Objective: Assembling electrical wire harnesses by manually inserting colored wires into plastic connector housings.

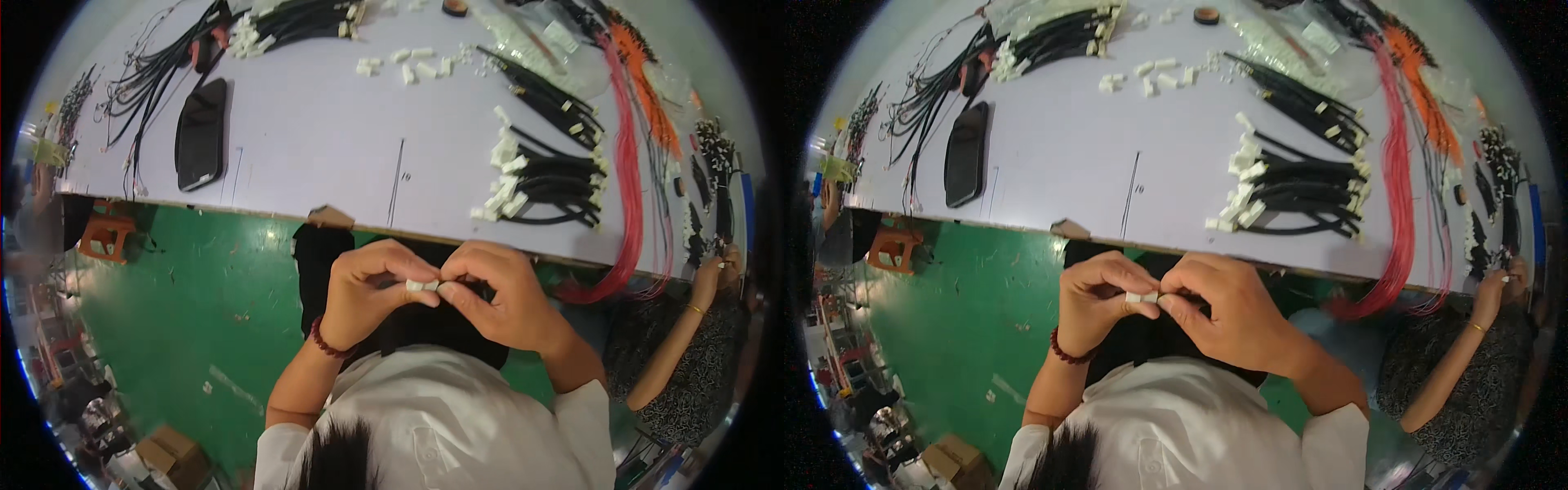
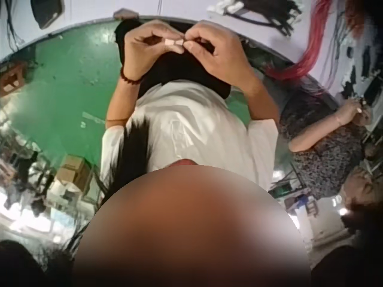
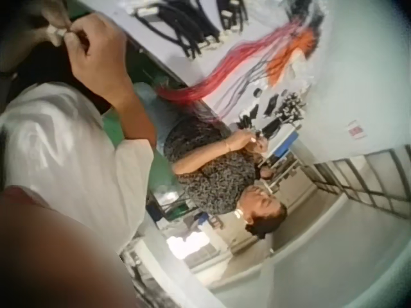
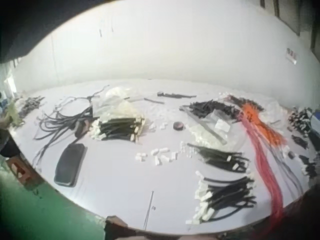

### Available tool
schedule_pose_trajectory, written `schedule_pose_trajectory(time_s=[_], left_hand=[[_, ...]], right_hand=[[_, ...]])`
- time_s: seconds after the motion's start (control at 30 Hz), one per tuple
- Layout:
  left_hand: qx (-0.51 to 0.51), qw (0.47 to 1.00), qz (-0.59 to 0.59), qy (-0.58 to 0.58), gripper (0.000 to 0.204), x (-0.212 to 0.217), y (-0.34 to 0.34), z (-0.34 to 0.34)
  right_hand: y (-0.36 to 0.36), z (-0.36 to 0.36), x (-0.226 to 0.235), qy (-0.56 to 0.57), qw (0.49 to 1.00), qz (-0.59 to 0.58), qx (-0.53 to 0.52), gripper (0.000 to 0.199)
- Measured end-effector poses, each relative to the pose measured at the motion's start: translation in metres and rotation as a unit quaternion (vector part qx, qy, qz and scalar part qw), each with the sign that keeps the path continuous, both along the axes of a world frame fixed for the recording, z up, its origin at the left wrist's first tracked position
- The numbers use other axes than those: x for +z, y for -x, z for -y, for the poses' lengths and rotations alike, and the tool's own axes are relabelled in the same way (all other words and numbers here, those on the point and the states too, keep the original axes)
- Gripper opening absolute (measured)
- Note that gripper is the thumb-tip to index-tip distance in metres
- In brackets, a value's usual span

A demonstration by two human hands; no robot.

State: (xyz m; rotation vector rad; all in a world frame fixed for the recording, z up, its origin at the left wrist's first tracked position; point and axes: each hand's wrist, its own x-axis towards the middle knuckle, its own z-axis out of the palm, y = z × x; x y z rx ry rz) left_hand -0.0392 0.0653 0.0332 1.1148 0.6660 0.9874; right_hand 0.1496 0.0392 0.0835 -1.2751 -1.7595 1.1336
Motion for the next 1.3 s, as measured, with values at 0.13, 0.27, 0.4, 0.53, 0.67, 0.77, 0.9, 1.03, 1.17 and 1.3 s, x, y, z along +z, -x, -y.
schedule_pose_trajectory(time_s=[0.13, 0.27, 0.4, 0.53, 0.67, 0.77, 0.9, 1.03, 1.17, 1.3], left_hand=[[-0.007, 0.999, 0.026, -0.029, 0.022, 0.004, -0.006, -0.015], [0.019, 0.997, 0.038, 0.068, 0.015, 0.008, -0.005, -0.036], [0.066, 0.972, 0.148, 0.171, 0.011, 0.012, -0.006, -0.045], [0.073, 0.945, 0.219, 0.232, 0.008, 0.014, -0.008, -0.046], [0.063, 0.945, 0.215, 0.239, 0.009, 0.016, -0.007, -0.048], [0.044, 0.955, 0.179, 0.232, 0.013, 0.017, -0.007, -0.049], [0.020, 0.947, 0.192, 0.255, 0.018, 0.020, -0.007, -0.045], [0.017, 0.939, 0.215, 0.270, 0.021, 0.019, -0.006, -0.040], [0.024, 0.937, 0.209, 0.277, 0.021, 0.013, -0.006, -0.035], [0.010, 0.922, 0.265, 0.282, 0.021, 0.004, -0.006, -0.032]], right_hand=[[-0.011, -0.015, 0.018, -0.089, 0.993, 0.078, 0.016, 0.015], [-0.041, -0.053, 0.034, -0.127, 0.974, 0.188, -0.023, 0.018], [-0.067, -0.143, 0.018, -0.265, 0.898, 0.327, -0.126, 0.016], [-0.077, -0.189, -0.008, -0.222, 0.848, 0.464, -0.127, 0.014], [-0.079, -0.203, -0.021, -0.232, 0.822, 0.512, -0.093, 0.011], [-0.080, -0.204, -0.020, -0.245, 0.824, 0.501, -0.103, 0.007], [-0.082, -0.197, -0.012, -0.231, 0.869, 0.432, -0.070, 0.007], [-0.079, -0.187, -0.015, -0.204, 0.906, 0.363, -0.074, 0.010], [-0.086, -0.187, -0.020, -0.249, 0.920, 0.277, -0.119, 0.011], [-0.097, -0.194, -0.018, -0.258, 0.885, 0.372, -0.111, 0.015]])
